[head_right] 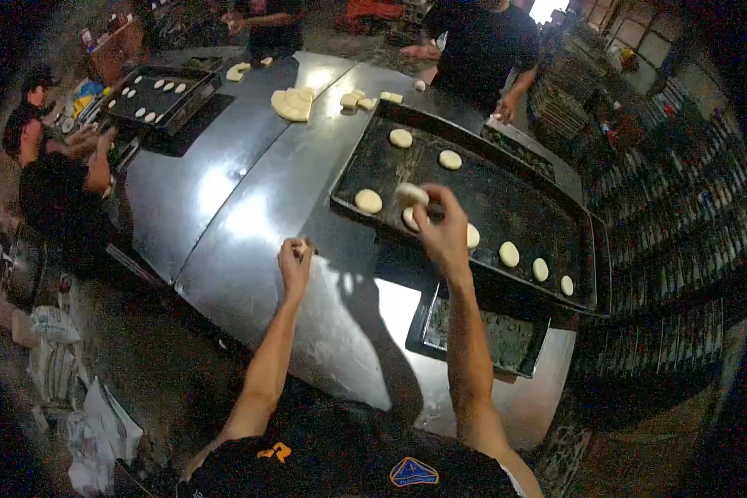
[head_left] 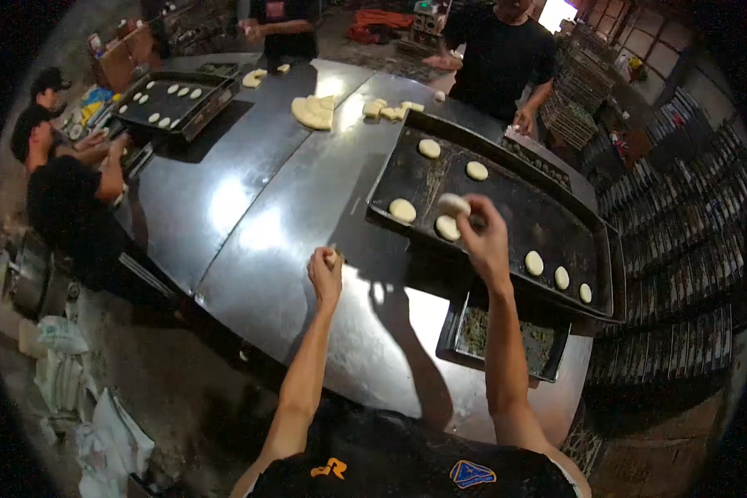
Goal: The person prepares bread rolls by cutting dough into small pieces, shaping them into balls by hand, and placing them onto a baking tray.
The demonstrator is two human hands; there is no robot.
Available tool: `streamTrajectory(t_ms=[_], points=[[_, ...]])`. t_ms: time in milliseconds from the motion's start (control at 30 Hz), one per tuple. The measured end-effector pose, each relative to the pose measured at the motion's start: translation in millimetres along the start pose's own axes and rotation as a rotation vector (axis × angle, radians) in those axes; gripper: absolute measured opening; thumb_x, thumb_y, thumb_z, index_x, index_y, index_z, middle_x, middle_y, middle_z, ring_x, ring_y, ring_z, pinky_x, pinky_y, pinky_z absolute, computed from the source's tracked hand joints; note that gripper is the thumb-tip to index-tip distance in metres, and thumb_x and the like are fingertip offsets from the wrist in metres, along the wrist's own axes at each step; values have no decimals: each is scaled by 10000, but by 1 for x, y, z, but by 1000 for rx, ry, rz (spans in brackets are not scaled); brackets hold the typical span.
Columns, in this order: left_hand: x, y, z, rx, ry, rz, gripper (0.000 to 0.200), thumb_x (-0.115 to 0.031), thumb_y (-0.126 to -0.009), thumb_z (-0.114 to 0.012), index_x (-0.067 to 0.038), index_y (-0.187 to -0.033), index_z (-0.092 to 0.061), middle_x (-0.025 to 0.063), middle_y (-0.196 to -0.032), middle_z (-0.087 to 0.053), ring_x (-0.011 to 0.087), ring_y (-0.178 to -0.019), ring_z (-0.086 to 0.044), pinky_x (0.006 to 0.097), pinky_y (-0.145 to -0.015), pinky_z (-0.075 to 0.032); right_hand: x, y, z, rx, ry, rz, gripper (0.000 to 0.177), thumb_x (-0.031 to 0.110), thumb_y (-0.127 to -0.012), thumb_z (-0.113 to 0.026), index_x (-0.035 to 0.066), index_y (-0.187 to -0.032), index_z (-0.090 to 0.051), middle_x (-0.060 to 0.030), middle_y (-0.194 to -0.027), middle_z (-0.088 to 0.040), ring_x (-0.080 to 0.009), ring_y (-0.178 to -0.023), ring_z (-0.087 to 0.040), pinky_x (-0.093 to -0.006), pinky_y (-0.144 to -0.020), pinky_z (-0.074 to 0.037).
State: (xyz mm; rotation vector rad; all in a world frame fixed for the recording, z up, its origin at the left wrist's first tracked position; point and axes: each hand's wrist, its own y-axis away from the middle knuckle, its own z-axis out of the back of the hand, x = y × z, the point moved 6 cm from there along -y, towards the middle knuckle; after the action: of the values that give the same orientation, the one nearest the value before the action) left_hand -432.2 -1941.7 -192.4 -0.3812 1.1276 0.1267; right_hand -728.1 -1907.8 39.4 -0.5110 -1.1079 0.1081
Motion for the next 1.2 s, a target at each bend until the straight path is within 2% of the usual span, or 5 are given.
streamTrajectory(t_ms=[267,400,567,967,1200], points=[[-11,50,26,82,647,256,309,-59,-882,-632,15,-1144,-486,97,-1089,-536,183,-1016,-535,287,-877,-443,-111,-106,-91,484,531,21,191,79,-806,-626,-14,-971,-647,-183,-954,-642,-350,-864,-620,-378,-767,-491],[-31,77,45,149,883,442,371,-84,-923,-582,0,-1245,-419,98,-1168,-504,189,-1084,-529,328,-929,-469,-16,-44,-48,37,388,336,206,60,-839,-577,7,-1023,-653,-179,-973,-626,-354,-909,-605,-371,-819,-490],[-93,127,10,481,1168,637,368,-69,-915,-595,-7,-1247,-448,114,-1174,-496,196,-1046,-534,285,-856,-474,-11,126,-33,358,-89,-215,254,141,-871,-643,16,-1091,-630,-109,-1014,-639,-197,-912,-609,-322,-781,-495],[-109,236,-56,976,680,546,306,-120,-880,-662,23,-1139,-581,70,-976,-609,113,-862,-586,235,-713,-496,-91,251,79,162,-150,-490,301,218,-845,-695,13,-1063,-666,-152,-1031,-670,-218,-960,-627,-348,-841,-496],[-85,204,-6,711,737,644,434,-259,-889,-668,54,-1170,-558,61,-1031,-592,108,-925,-548,261,-783,-452,-212,213,217,23,921,-659,641,463,-807,-667,-97,-1112,-596,-306,-1031,-620,-426,-1000,-589,-455,-882,-463]])
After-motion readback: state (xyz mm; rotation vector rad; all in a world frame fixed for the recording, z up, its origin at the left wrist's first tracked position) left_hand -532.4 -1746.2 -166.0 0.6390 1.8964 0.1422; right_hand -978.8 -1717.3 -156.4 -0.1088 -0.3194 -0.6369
